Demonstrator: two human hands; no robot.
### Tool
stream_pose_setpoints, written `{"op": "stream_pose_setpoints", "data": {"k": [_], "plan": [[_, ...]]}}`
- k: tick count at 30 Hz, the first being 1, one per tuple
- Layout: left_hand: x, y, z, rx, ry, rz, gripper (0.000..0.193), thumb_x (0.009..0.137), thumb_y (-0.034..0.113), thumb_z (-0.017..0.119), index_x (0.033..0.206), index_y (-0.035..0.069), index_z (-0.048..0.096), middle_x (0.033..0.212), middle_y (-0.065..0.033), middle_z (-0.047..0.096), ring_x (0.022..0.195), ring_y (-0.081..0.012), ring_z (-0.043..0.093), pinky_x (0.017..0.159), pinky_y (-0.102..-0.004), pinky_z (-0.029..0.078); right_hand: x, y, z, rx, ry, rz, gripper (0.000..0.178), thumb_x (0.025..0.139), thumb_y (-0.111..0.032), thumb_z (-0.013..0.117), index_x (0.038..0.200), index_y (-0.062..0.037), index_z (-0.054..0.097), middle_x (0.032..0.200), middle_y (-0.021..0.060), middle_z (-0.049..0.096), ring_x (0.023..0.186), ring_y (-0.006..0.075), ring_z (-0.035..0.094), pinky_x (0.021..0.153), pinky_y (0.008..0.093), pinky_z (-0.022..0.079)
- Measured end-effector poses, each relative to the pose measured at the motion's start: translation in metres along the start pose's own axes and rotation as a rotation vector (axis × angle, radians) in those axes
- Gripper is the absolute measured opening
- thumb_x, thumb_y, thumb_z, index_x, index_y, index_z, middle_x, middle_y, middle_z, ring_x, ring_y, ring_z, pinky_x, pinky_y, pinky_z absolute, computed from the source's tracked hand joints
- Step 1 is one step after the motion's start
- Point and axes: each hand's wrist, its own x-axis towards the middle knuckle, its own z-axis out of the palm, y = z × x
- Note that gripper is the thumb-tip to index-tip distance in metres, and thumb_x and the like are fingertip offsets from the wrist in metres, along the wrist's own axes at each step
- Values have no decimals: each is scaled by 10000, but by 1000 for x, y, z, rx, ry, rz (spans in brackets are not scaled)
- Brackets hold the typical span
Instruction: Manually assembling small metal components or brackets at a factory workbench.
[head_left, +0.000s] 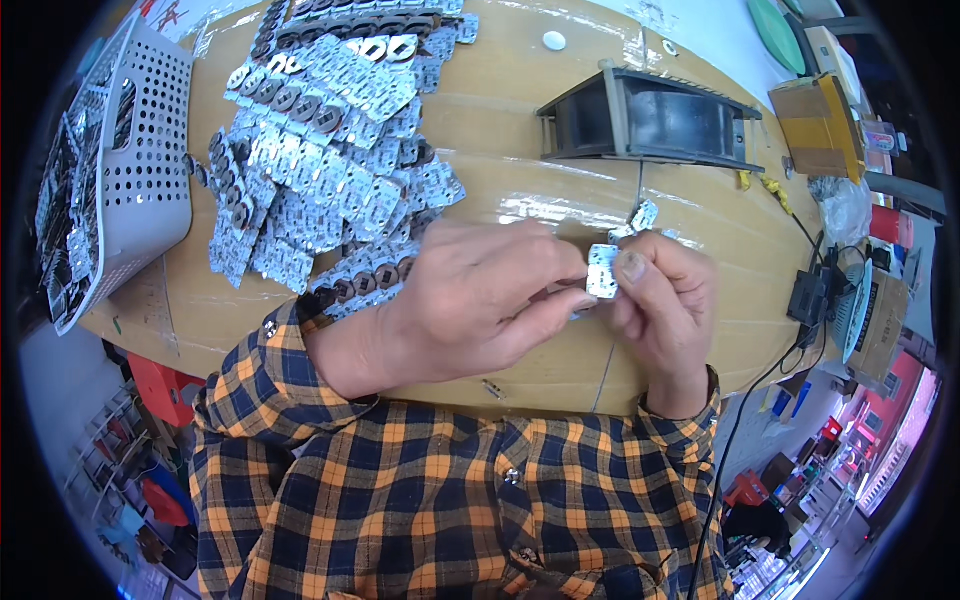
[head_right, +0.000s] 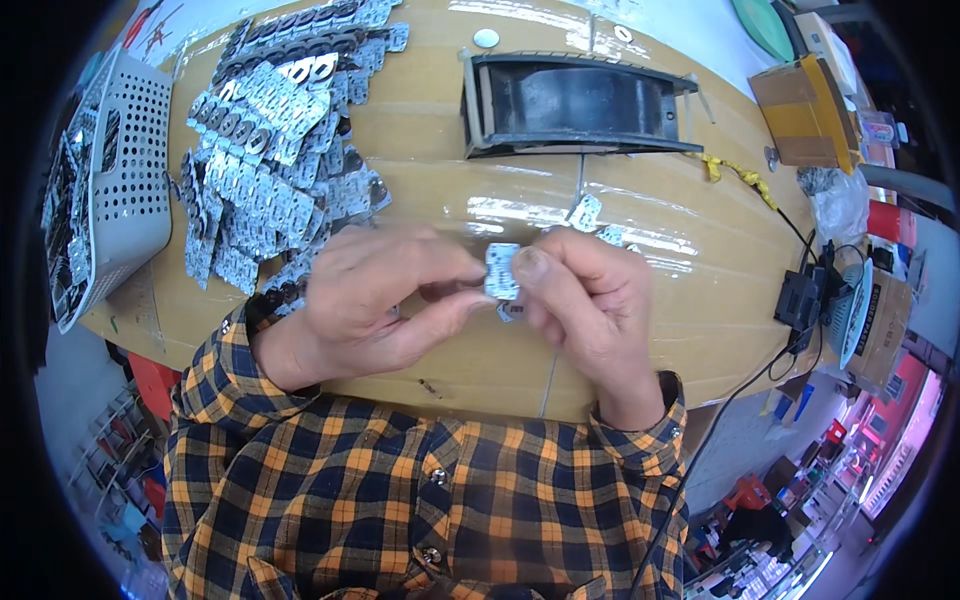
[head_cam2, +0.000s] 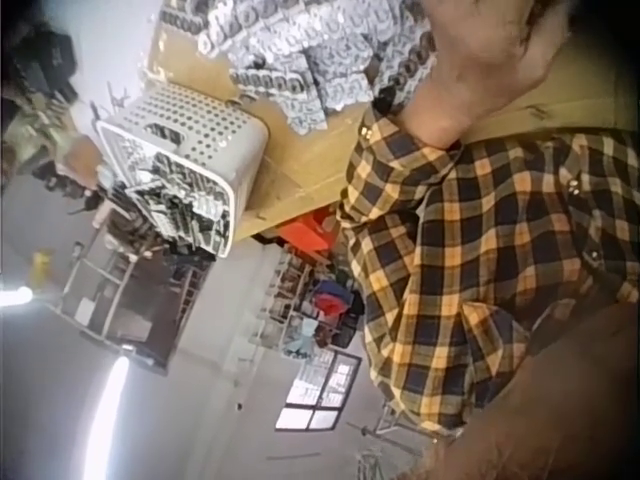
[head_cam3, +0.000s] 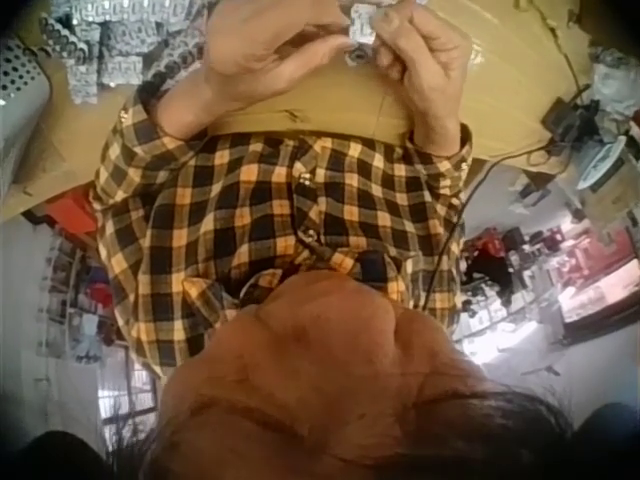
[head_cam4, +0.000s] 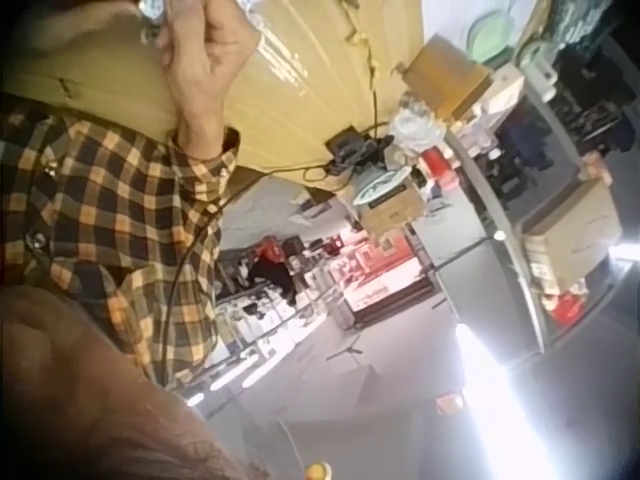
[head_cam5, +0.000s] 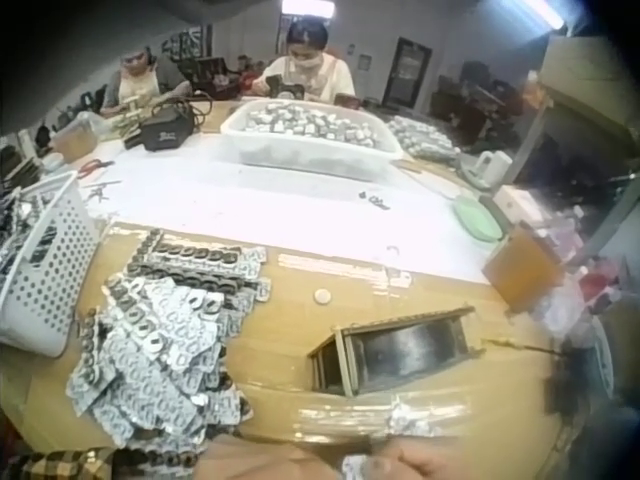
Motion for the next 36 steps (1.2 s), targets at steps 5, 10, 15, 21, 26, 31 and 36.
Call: {"op": "stream_pose_setpoints", "data": {"k": [5,10,15,21,26,31,36], "plan": [[13,18,-17,169,-14,64,283,747,56,790,989,-12,662,739,-81,651,545,-143,615,455,-236,441,-11,-11,-16,-924,288,-337,211,925,-81,598,745,22,558,588,46,484,531,93,412,496,259,316],[5,39,-71,274,134,1,230,735,22,779,928,-32,666,733,-106,640,538,-179,607,467,-262,457,-13,2,-3,-1222,495,-506,152,910,-71,600,798,28,570,691,109,518,601,168,505,552,297,394],[-52,58,-84,447,-2,-38,186,696,-2,761,845,-40,656,757,-120,638,621,-242,627,512,-313,489,-1,16,23,-1379,-41,-917,96,775,9,620,845,40,563,1022,190,612,909,367,598,796,469,480],[-96,41,-41,717,-7,54,206,778,116,606,933,-20,602,902,-98,563,835,-227,571,626,-313,448,2,22,-7,-1547,-35,-960,81,787,9,610,840,35,555,974,198,604,873,385,583,763,512,474],[-98,39,-43,820,94,37,183,757,132,578,883,0,569,795,-57,475,790,-217,501,612,-326,408,3,8,-21,-1843,229,-1041,135,912,-114,608,982,-5,644,1079,189,652,907,387,620,767,445,505],[-100,35,-46,689,100,-23,238,742,129,622,950,20,584,831,-61,487,793,-221,517,612,-343,417,-24,5,41,-1087,-416,-983,69,839,-26,622,887,21,607,1034,219,641,858,392,612,753,452,485],[-98,30,-43,648,97,-6,191,744,118,622,905,32,566,826,-69,476,800,-242,518,617,-358,429,-41,28,46,-1338,-395,-1020,88,823,-38,636,895,10,623,1014,188,648,852,377,612,745,463,487]]}}
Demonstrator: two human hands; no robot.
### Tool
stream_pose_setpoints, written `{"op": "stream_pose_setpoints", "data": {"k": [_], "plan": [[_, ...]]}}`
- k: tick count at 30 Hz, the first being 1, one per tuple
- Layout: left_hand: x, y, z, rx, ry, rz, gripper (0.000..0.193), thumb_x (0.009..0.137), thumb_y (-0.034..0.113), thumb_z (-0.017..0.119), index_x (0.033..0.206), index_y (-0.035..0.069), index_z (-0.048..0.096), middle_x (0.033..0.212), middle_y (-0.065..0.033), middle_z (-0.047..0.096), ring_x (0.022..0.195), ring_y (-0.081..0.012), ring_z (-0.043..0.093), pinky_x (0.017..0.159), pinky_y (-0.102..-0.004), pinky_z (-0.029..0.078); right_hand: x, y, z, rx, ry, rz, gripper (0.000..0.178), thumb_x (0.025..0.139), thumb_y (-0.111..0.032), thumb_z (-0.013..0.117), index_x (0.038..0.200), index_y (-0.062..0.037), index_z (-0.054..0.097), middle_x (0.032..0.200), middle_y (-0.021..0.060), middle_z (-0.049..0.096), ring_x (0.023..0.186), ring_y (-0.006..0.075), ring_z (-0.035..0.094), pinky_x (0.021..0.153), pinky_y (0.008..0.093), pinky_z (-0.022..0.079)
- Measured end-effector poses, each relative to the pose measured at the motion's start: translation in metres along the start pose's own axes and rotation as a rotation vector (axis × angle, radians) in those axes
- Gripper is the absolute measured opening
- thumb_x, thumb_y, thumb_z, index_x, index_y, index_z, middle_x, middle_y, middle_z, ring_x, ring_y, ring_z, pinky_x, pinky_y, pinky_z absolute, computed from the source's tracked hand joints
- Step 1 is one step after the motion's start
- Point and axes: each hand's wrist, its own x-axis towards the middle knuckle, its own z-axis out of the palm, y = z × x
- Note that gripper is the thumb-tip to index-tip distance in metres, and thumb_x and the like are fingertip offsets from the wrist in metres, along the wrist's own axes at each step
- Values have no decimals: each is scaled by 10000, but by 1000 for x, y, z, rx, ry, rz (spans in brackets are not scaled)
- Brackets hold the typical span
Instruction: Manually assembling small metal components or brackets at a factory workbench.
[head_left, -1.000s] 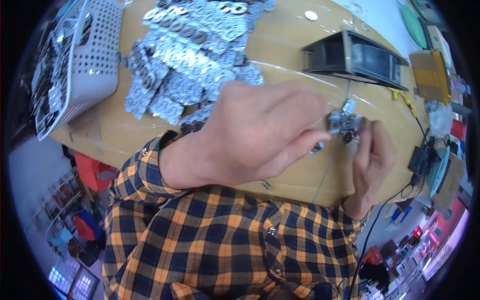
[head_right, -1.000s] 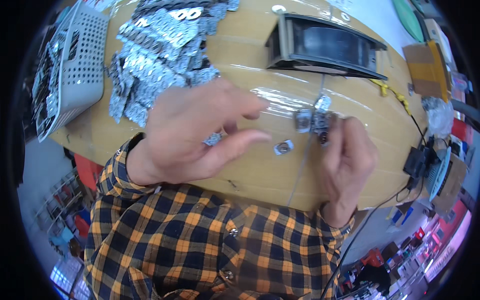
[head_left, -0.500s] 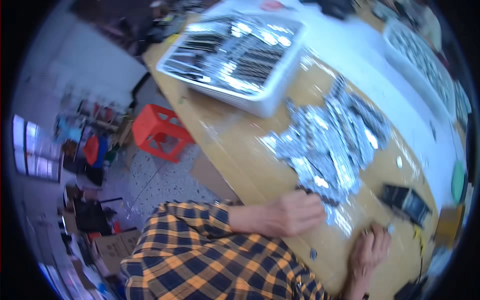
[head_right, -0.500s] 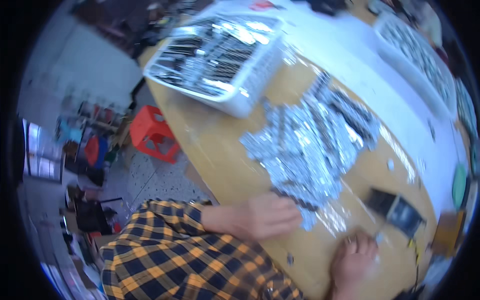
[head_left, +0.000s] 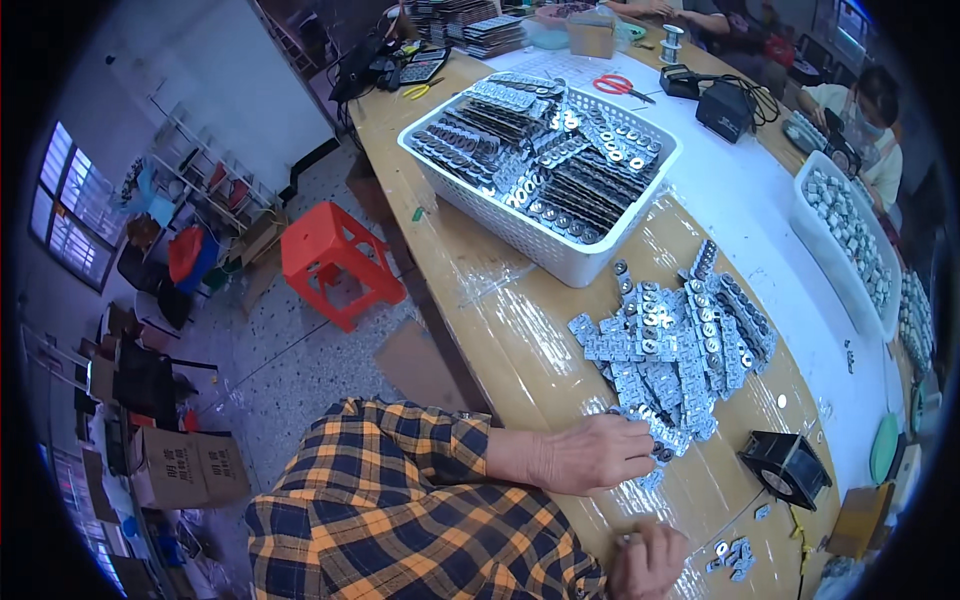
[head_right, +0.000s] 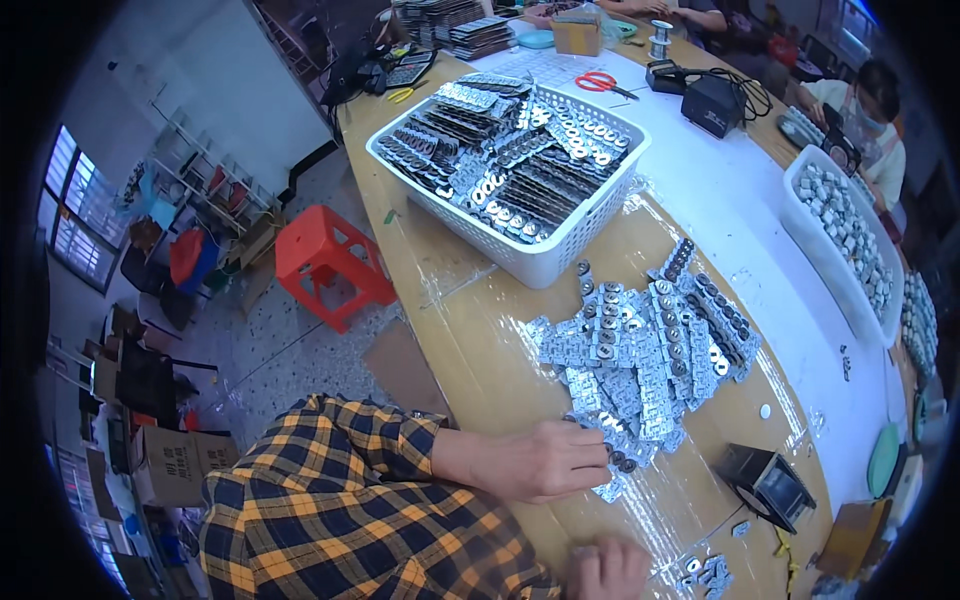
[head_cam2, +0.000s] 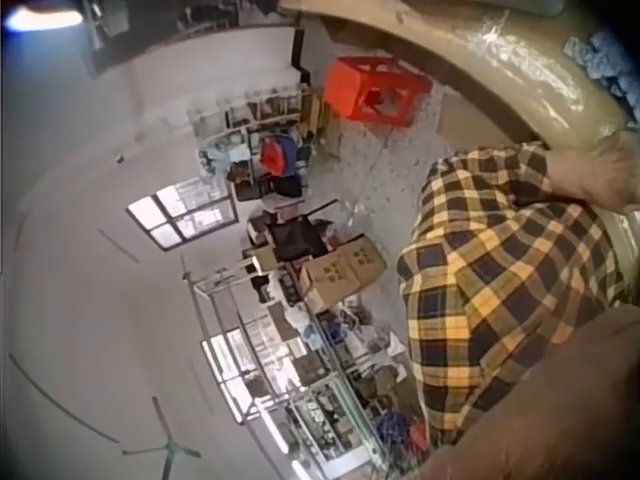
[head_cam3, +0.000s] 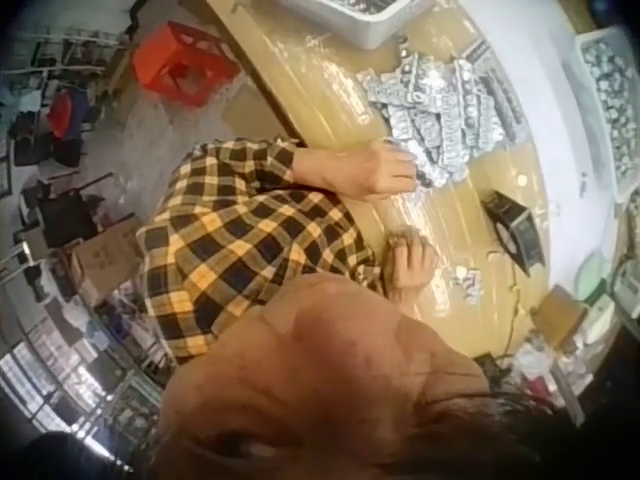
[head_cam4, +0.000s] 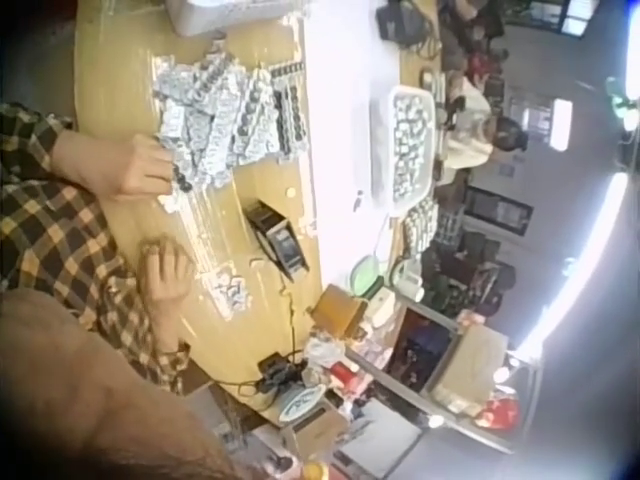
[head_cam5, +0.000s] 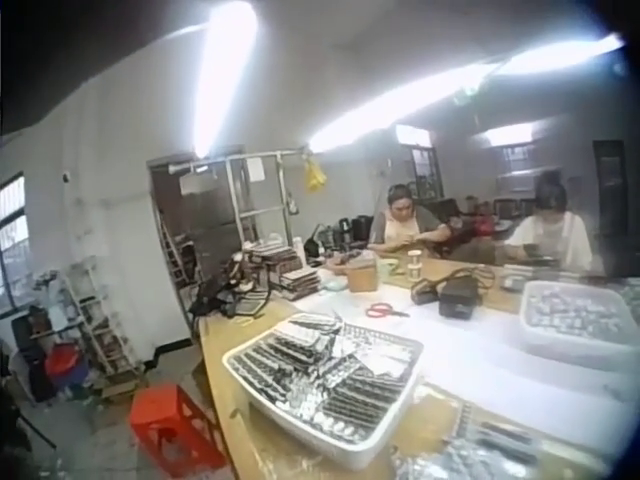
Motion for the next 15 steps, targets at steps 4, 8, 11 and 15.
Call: {"op": "stream_pose_setpoints", "data": {"k": [4,8,11,15], "plan": [[0,6,1,-49,-16,-33,170,739,90,615,882,27,547,820,-86,473,794,-260,519,625,-375,438,-33,15,-10,-198,32,123,73,858,-64,632,901,-6,635,998,181,652,836,359,614,687,463,507],[15,5,-11,-94,-132,-48,186,699,61,617,867,18,551,853,-112,506,833,-291,545,656,-390,460,-55,18,-3,-354,120,370,117,793,-8,603,901,34,589,919,202,586,808,401,554,699,462,456],[17,5,-19,-57,-219,-102,171,682,40,605,843,12,556,886,-117,530,877,-311,562,686,-408,476,-31,23,6,-363,209,326,69,769,44,592,836,38,576,849,179,584,704,345,537,602,425,422],[34,-1,-23,-59,-318,-167,192,664,-1,602,847,21,545,879,-114,520,867,-306,559,668,-399,472,-22,34,-3,-440,248,531,115,814,14,652,923,28,619,861,162,601,734,323,561,647,401,448]]}}
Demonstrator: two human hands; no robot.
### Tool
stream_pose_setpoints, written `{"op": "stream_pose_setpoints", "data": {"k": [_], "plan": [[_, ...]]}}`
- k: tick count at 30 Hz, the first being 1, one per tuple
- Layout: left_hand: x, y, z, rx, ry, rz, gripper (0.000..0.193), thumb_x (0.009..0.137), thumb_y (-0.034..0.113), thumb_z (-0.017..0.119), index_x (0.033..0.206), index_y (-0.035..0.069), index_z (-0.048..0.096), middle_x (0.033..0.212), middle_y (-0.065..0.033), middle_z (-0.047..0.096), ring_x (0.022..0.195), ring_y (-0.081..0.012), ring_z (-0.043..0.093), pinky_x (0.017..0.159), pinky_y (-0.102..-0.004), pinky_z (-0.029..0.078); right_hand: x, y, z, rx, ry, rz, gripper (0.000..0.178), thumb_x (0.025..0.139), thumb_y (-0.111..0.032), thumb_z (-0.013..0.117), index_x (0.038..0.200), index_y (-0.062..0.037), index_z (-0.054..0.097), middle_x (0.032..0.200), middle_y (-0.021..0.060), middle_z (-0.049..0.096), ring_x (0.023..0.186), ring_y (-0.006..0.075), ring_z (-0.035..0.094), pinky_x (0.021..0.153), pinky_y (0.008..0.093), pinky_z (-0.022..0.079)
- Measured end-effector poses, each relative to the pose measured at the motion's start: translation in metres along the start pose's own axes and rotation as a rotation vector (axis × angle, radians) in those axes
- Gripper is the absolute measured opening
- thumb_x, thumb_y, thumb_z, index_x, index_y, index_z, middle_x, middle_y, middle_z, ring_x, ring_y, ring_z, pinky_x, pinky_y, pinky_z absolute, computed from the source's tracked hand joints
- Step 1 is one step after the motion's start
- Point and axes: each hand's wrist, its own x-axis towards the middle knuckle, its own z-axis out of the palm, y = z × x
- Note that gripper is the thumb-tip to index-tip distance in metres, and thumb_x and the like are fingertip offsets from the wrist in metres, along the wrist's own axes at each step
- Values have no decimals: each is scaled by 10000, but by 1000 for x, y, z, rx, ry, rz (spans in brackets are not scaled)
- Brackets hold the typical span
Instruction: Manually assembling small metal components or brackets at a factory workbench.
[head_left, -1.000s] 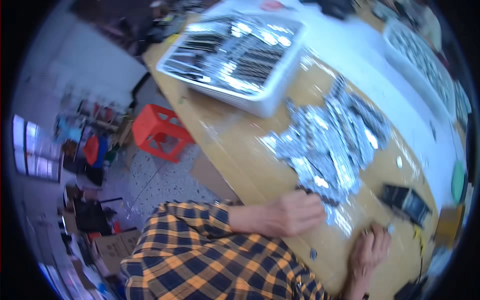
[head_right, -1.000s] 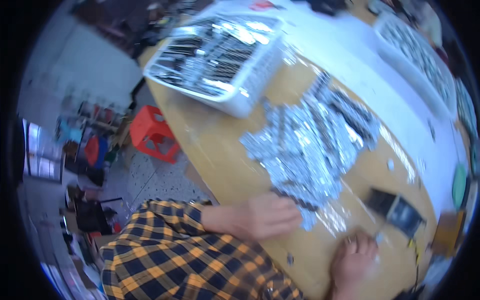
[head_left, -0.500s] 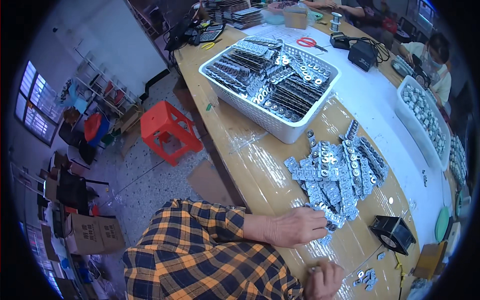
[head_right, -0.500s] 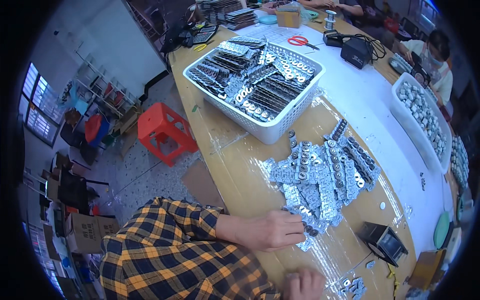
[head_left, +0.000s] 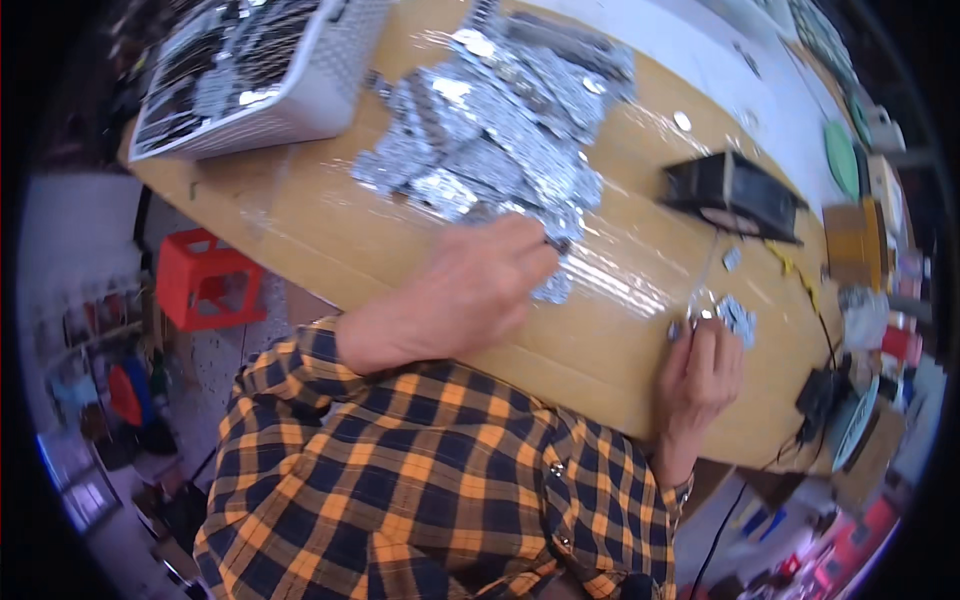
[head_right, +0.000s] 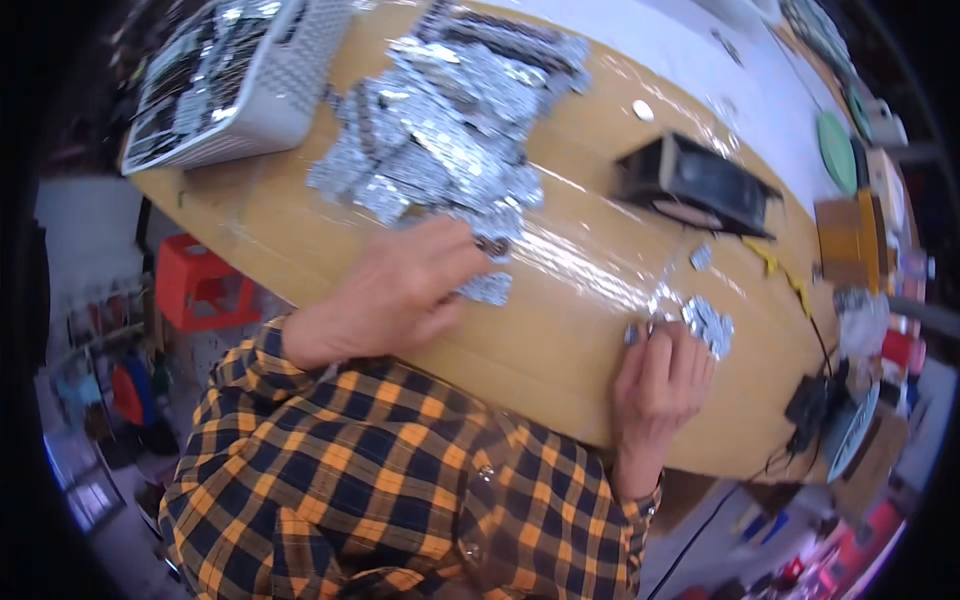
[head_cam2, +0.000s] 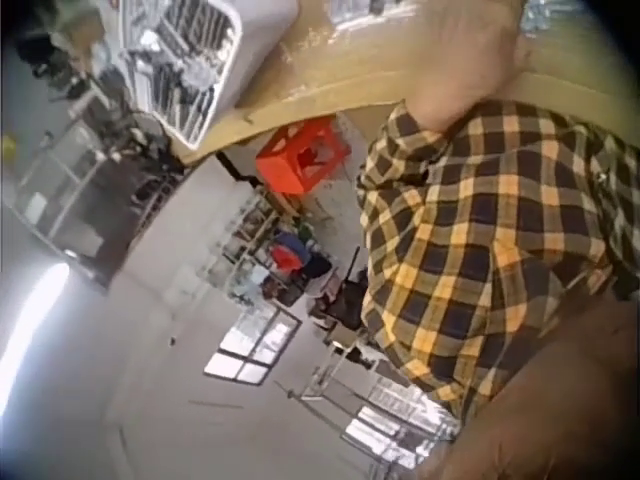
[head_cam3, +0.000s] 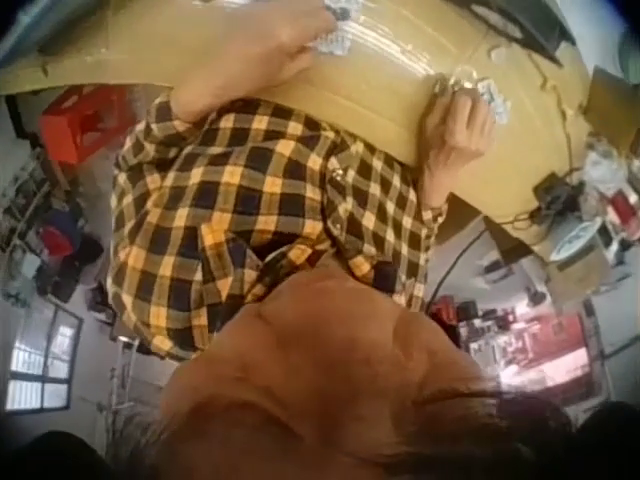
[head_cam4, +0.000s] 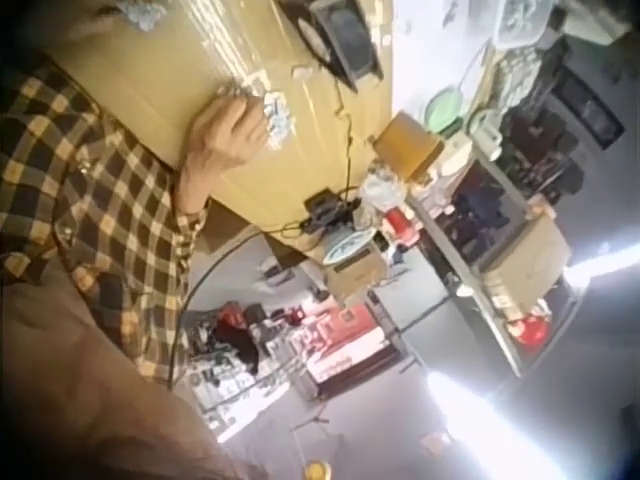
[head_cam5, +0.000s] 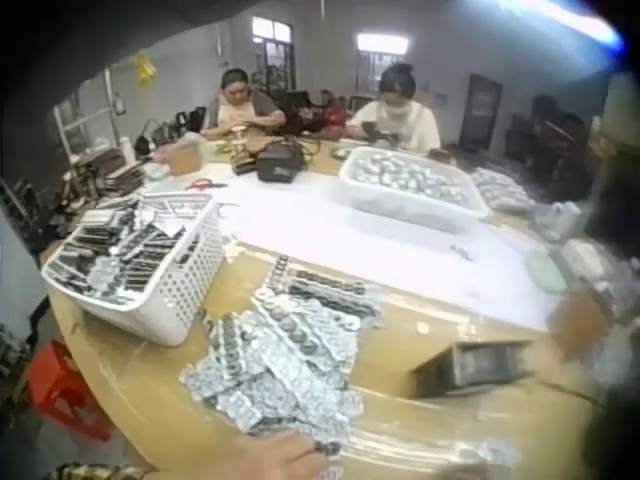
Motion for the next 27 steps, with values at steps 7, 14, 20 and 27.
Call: {"op": "stream_pose_setpoints", "data": {"k": [7,14,20,27], "plan": [[16,9,4,4,-83,32,316,627,-49,653,920,30,562,904,-99,511,871,-310,549,697,-396,454,-7,-9,-15,617,-111,349,52,889,11,594,921,45,617,800,95,610,717,178,574,649,279,438],[13,15,12,-71,-40,181,267,673,-52,663,922,-5,580,832,-120,554,755,-328,569,683,-376,475,-3,-9,-13,943,-323,393,136,938,-57,559,881,58,604,820,89,628,649,113,566,612,232,444],[40,24,-5,-813,-288,-57,268,831,12,684,1089,-43,637,886,-68,606,795,-161,604,672,-290,467,7,-1,-27,1356,-279,564,145,928,-51,590,833,56,615,776,77,631,649,110,565,600,227,432],[65,37,6,-1031,-425,-195,237,876,55,683,1102,-14,668,881,-37,620,771,-77,572,670,-217,436,12,8,-43,1336,-306,501,216,944,-124,539,843,55,605,801,117,633,657,134,576,599,258,451]]}}
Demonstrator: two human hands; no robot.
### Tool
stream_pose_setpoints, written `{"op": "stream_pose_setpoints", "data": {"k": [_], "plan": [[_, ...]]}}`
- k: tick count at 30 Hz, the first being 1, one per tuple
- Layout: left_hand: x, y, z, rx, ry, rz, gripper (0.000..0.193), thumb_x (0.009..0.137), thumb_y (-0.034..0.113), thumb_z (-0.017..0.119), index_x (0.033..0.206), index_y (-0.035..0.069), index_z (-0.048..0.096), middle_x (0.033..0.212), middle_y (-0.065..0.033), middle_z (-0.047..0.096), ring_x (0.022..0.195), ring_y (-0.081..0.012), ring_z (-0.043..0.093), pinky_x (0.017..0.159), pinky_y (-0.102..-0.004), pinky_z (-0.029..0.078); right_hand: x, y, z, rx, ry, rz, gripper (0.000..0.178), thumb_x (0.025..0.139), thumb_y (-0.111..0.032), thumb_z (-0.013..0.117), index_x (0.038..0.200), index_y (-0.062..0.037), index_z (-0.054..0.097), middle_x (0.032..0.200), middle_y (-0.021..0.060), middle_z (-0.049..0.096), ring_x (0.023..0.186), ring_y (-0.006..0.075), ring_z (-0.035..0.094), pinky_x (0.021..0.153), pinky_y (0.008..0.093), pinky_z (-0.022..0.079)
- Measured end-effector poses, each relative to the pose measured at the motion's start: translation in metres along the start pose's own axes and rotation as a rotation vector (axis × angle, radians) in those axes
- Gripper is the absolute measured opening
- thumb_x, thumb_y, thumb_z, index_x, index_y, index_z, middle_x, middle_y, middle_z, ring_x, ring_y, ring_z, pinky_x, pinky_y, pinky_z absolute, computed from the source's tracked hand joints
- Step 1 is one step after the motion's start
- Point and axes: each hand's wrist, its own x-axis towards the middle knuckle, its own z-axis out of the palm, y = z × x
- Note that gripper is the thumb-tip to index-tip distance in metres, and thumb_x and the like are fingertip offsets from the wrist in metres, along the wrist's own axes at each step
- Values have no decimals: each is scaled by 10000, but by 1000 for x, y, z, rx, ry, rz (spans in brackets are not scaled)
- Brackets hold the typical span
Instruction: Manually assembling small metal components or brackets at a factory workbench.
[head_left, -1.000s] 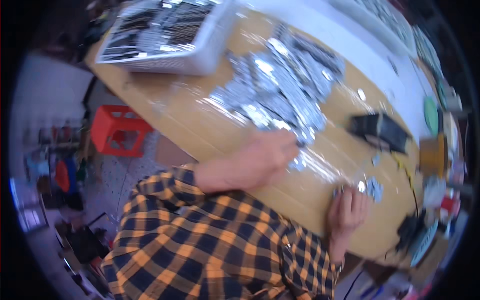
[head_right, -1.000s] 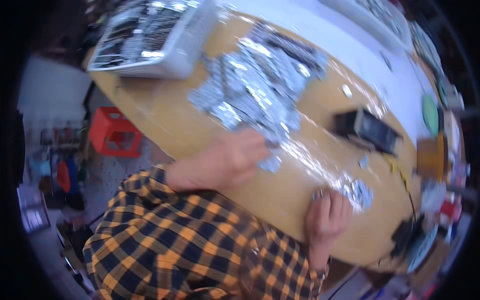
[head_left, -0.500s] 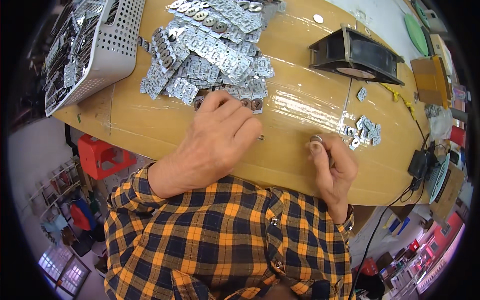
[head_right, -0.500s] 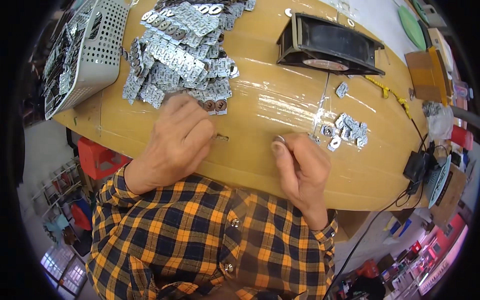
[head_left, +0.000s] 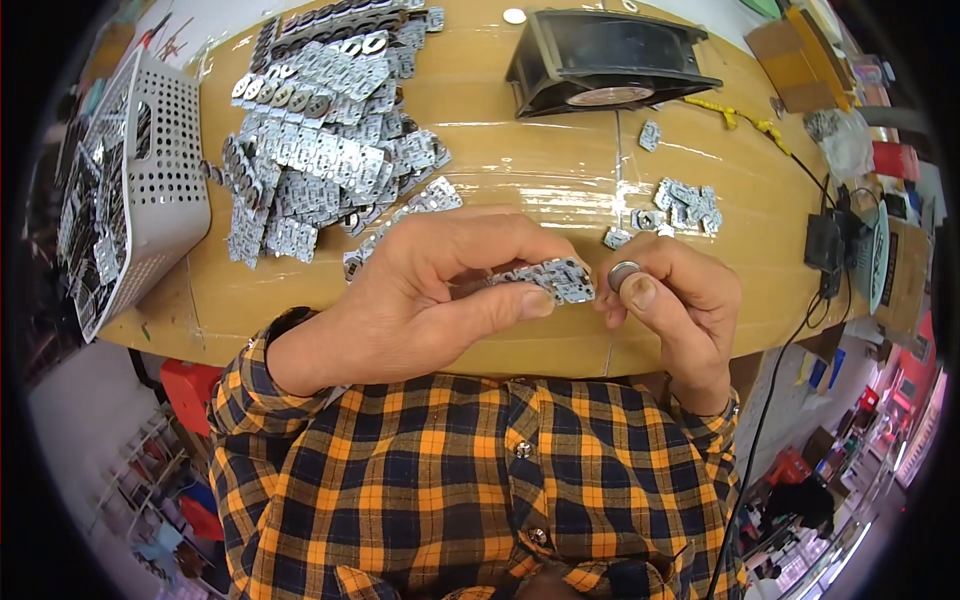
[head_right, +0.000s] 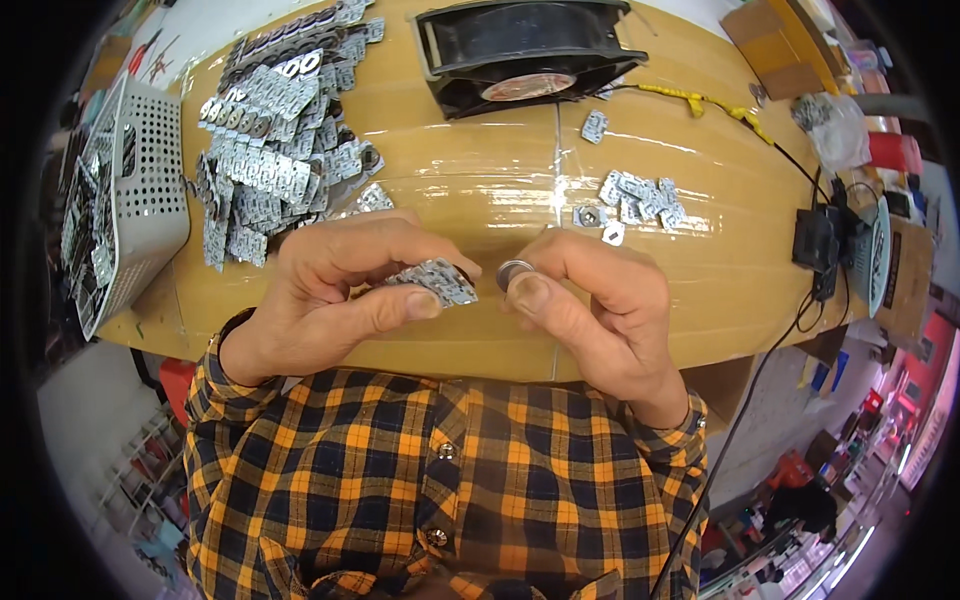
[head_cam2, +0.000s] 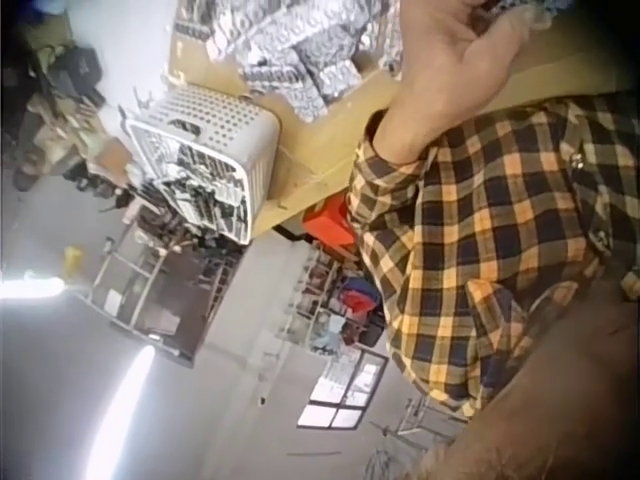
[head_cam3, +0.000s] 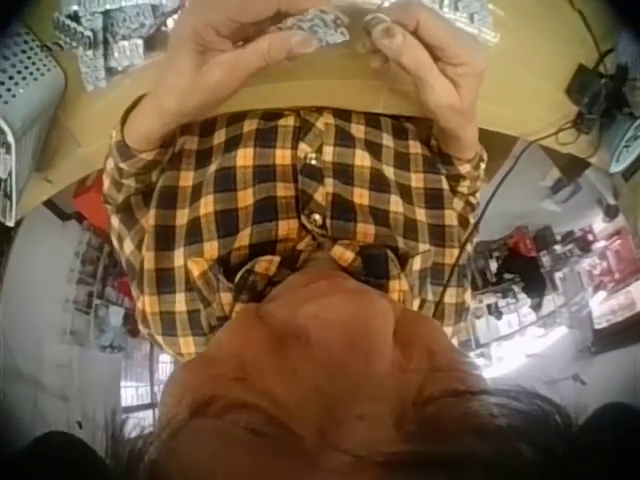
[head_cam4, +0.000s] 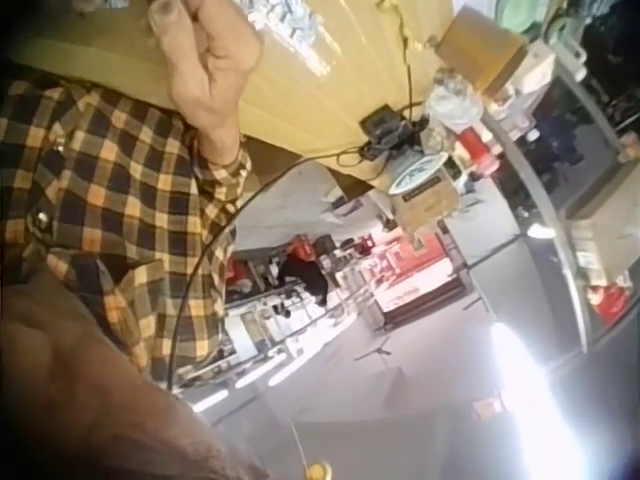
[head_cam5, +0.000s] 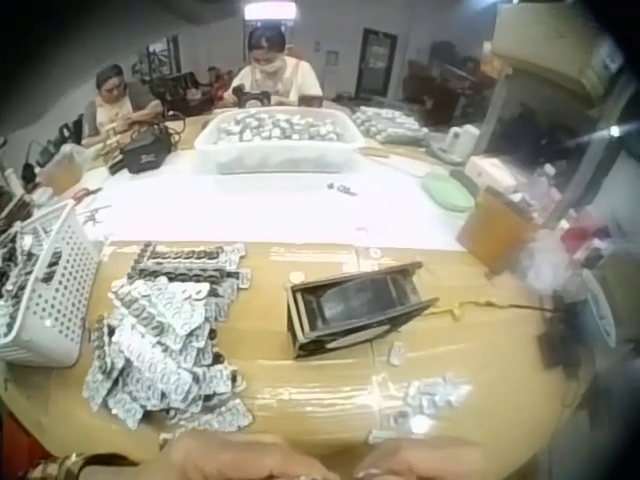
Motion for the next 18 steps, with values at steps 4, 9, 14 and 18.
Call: {"op": "stream_pose_setpoints", "data": {"k": [4,9,14,18], "plan": [[8,1,1,186,-96,53,214,863,68,692,1067,1,689,872,-59,651,763,-111,599,669,-232,445,9,-8,-9,-101,-78,-61,206,921,-116,552,826,56,613,752,112,630,638,158,580,593,287,447],[18,-4,-4,257,-85,220,198,849,74,704,1030,-5,691,851,-78,675,750,-155,608,666,-271,461,17,-13,-21,-343,-179,-138,172,865,-92,579,781,55,608,698,113,614,607,216,575,580,320,436],[22,-4,-6,259,-104,216,184,838,63,708,1005,-10,688,860,-85,681,772,-169,623,678,-275,471,23,-9,-23,-379,-253,-203,139,848,-79,607,779,42,605,699,117,593,609,238,564,566,338,418],[21,-11,-8,264,-110,138,163,859,65,702,999,-16,686,847,-63,684,755,-118,631,645,-239,475,31,-7,-24,-466,-341,-182,127,842,-80,636,792,33,604,693,121,566,624,265,564,563,343,412]]}}
